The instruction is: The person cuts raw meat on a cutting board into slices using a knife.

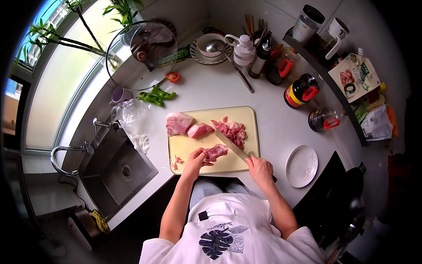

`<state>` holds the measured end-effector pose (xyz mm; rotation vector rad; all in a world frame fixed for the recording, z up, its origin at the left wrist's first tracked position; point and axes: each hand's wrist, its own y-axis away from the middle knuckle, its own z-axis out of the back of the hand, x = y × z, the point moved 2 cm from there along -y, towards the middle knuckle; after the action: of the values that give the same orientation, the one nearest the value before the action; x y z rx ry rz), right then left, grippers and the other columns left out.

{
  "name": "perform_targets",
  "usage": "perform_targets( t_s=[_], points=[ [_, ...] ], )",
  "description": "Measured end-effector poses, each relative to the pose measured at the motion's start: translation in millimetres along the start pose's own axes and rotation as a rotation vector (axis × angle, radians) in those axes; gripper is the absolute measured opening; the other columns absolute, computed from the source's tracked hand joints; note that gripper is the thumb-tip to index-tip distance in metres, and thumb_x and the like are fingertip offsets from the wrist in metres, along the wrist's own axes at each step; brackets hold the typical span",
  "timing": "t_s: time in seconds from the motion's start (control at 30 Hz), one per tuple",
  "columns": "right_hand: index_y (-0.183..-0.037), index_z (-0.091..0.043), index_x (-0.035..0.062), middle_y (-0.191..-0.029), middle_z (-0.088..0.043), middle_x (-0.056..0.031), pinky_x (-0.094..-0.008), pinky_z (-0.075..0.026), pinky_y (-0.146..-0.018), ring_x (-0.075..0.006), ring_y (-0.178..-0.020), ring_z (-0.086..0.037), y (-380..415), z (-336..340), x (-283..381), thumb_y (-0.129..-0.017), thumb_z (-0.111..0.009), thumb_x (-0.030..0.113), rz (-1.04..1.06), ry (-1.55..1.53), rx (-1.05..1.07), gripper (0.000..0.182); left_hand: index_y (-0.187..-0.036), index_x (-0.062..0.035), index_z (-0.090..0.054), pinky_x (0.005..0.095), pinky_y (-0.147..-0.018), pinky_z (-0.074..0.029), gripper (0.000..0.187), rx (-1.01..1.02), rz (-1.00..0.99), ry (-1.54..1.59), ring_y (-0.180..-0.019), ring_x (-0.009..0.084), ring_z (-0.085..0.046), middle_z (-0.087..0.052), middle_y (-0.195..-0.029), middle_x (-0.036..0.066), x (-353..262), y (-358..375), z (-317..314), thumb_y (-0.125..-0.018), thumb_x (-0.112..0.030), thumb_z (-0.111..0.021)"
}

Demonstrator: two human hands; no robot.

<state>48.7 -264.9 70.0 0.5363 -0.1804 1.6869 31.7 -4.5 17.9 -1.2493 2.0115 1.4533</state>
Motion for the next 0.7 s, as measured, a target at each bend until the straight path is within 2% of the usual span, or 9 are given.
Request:
perform_targets(
  t_s=[0.07,0.1,0.17,0.2,0.23,0.33,0.43,0.63,0.7],
  points=[
    [-0.081,-0.062,0.0036,-0.070,-0.065,-0.0199,-0.0527,-0.051,-0.061,-0.0422,-0.068,-0.065,1.0,-0.5,-1.6,-0.095,-0.060,0.030,-0.027,-0.007,-0.008,0.030,-0.110,0.0026,-0.058,0.0363,-0.077,-0.058,0.020,-0.185,-0.027,-0.399,-0.086,0.0226,-0.068,-0.065,-0.095,0.011,7.7,-4.0,10.8,-0.097,-0.012,-0.054],
    [-0.082,-0.062,0.0036,-0.070,-0.065,-0.0200,-0.0529,-0.050,-0.061,-0.0422,-0.068,-0.065,2.1,-1.7,-2.8,-0.095,-0.061,0.030,-0.018,-0.014,-0.012,0.030,-0.110,0.0026,-0.058,0.0363,-0.077,-0.058,0.020,-0.185,-0.028,-0.400,-0.086,0.0226,-0.068,-0.065,-0.095,0.011,9.7,0.6,10.5,-0.097,-0.012,-0.054],
    [-0.082,-0.062,0.0036,-0.069,-0.065,-0.0201,-0.0531,-0.050,-0.060,-0.0422,-0.067,-0.065,3.4,-2.0,-4.1,-0.095,-0.061,0.030,-0.011,-0.023,-0.016,0.030,-0.116,-0.0016,-0.058,0.0404,-0.076,-0.054,0.026,-0.674,-0.551,-1.322,-0.087,0.0305,-0.065,-0.063,-0.097,0.012,1.3,18.0,9.5,-0.092,-0.012,-0.062],
    [-0.081,-0.061,0.0032,-0.071,-0.065,-0.0202,-0.0523,-0.050,-0.061,-0.0420,-0.068,-0.065,5.1,0.8,-3.6,-0.095,-0.061,0.029,-0.020,-0.032,0.001,0.029,-0.112,-0.0052,-0.062,0.0431,-0.077,-0.050,0.026,-0.703,-0.516,-1.276,-0.091,0.0347,-0.061,-0.061,-0.099,0.014,-5.4,25.8,3.8,-0.088,-0.011,-0.067],
    [-0.081,-0.061,0.0027,-0.072,-0.065,-0.0203,-0.0515,-0.050,-0.061,-0.0419,-0.068,-0.064,6.4,3.4,-3.3,-0.095,-0.061,0.027,-0.028,-0.041,0.018,0.028,-0.112,-0.0052,-0.062,0.0431,-0.077,-0.050,0.026,-0.701,-0.516,-1.276,-0.091,0.0347,-0.061,-0.061,-0.099,0.014,-1.8,25.6,5.5,-0.088,-0.011,-0.067],
    [-0.084,-0.063,0.0036,-0.075,-0.066,-0.0185,-0.0499,-0.050,-0.062,-0.0408,-0.070,-0.065,9.1,8.6,-4.6,-0.095,-0.062,0.026,-0.001,-0.070,0.019,0.025,-0.099,-0.0036,-0.067,0.0418,-0.080,-0.050,0.019,-0.477,-0.813,-1.329,-0.092,0.0315,-0.060,-0.063,-0.100,0.012,4.4,25.3,-1.0,-0.081,-0.005,-0.071],
    [-0.089,-0.066,0.0050,-0.077,-0.067,-0.0167,-0.0481,-0.051,-0.062,-0.0391,-0.070,-0.065,9.4,17.5,4.7,-0.094,-0.063,0.025,0.094,-0.141,-0.046,0.021,-0.101,-0.0027,-0.067,0.0401,-0.085,-0.050,0.023,-0.290,-0.988,-1.364,-0.098,0.0299,-0.060,-0.064,-0.102,0.010,11.9,18.3,-15.8,-0.078,-0.002,-0.070],
    [-0.091,-0.067,0.0076,-0.074,-0.065,-0.0149,-0.0480,-0.052,-0.061,-0.0384,-0.067,-0.066,9.3,15.1,22.3,-0.094,-0.063,0.026,0.158,0.039,0.091,0.020,-0.103,-0.0030,-0.067,0.0402,-0.089,-0.050,0.026,-0.144,-1.033,-1.340,-0.102,0.0304,-0.060,-0.064,-0.103,0.010,22.0,4.3,-30.8,-0.077,0.000,-0.068],
    [-0.089,-0.066,0.0084,-0.074,-0.066,-0.0142,-0.0472,-0.053,-0.060,-0.0373,-0.066,-0.067,1.5,7.8,15.4,-0.094,-0.062,0.027,0.145,0.089,0.055,0.020,-0.110,-0.0029,-0.067,0.0402,-0.094,-0.050,0.033,-0.104,-1.021,-1.340,-0.108,0.0311,-0.059,-0.065,-0.110,0.011,29.4,-5.7,-29.4,-0.077,0.001,-0.067]
  ],
)
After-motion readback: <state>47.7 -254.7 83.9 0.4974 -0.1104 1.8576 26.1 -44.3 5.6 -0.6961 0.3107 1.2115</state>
